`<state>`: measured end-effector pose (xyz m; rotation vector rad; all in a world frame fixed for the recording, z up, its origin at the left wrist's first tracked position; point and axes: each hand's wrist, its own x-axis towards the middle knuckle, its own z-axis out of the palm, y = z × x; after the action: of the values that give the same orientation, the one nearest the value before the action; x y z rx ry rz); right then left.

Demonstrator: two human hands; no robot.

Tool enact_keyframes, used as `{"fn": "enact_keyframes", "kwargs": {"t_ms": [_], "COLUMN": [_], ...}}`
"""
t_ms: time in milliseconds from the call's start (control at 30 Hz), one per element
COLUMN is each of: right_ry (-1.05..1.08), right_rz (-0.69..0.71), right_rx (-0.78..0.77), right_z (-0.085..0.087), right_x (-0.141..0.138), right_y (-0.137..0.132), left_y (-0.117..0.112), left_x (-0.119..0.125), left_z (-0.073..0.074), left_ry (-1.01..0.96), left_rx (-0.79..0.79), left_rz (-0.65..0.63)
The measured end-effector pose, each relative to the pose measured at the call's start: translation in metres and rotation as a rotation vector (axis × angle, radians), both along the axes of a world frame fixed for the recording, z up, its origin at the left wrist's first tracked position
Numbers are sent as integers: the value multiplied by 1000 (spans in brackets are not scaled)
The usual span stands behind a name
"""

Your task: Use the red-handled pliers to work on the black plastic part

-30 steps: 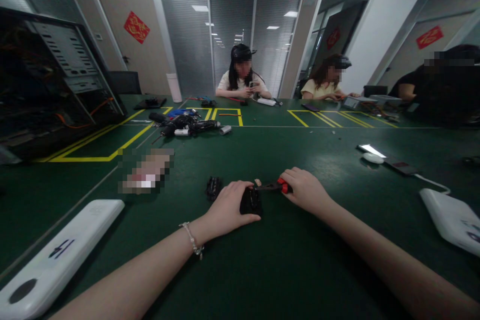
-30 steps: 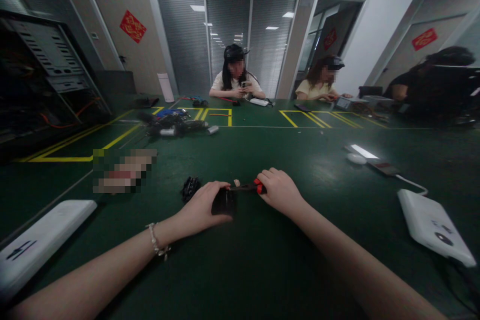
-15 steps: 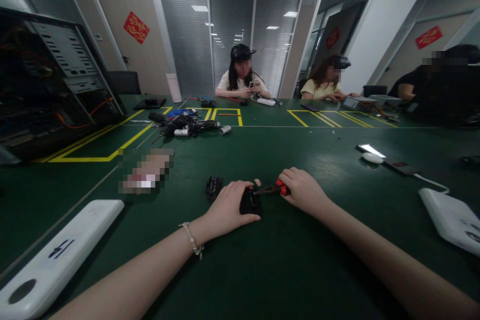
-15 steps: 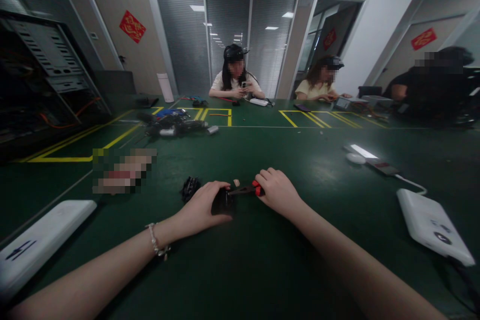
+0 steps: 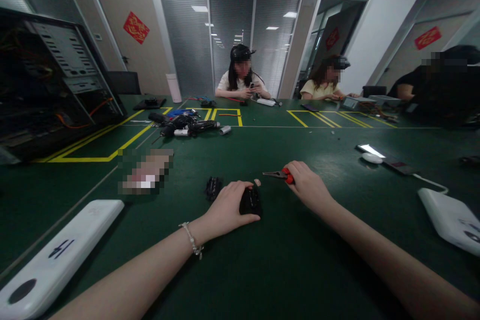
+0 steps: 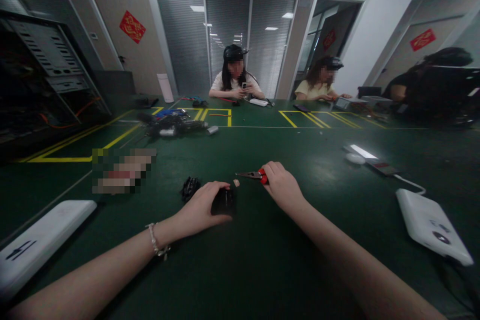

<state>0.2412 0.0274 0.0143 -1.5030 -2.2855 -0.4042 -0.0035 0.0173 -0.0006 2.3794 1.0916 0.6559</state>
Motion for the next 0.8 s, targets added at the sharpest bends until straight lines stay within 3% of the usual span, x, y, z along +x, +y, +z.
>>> {"fn": "enact_keyframes", "kwargs": {"t_ms": [267,533,800], "right_ry": [117,-111,-83], "right_rz": [81,117,67], "right_rx": [7,20,-151], "right_z": [-4,0,-4], "right_x": [2,-3,-9], "right_y": [3,-1,-4], "left_y": [-1,0,-2], "left_x": [0,1,2], "left_z": [1,1,4], "left_ry": [4,7,7], "left_rx": [11,5,-1], "left_rz": [1,4,-3]}}
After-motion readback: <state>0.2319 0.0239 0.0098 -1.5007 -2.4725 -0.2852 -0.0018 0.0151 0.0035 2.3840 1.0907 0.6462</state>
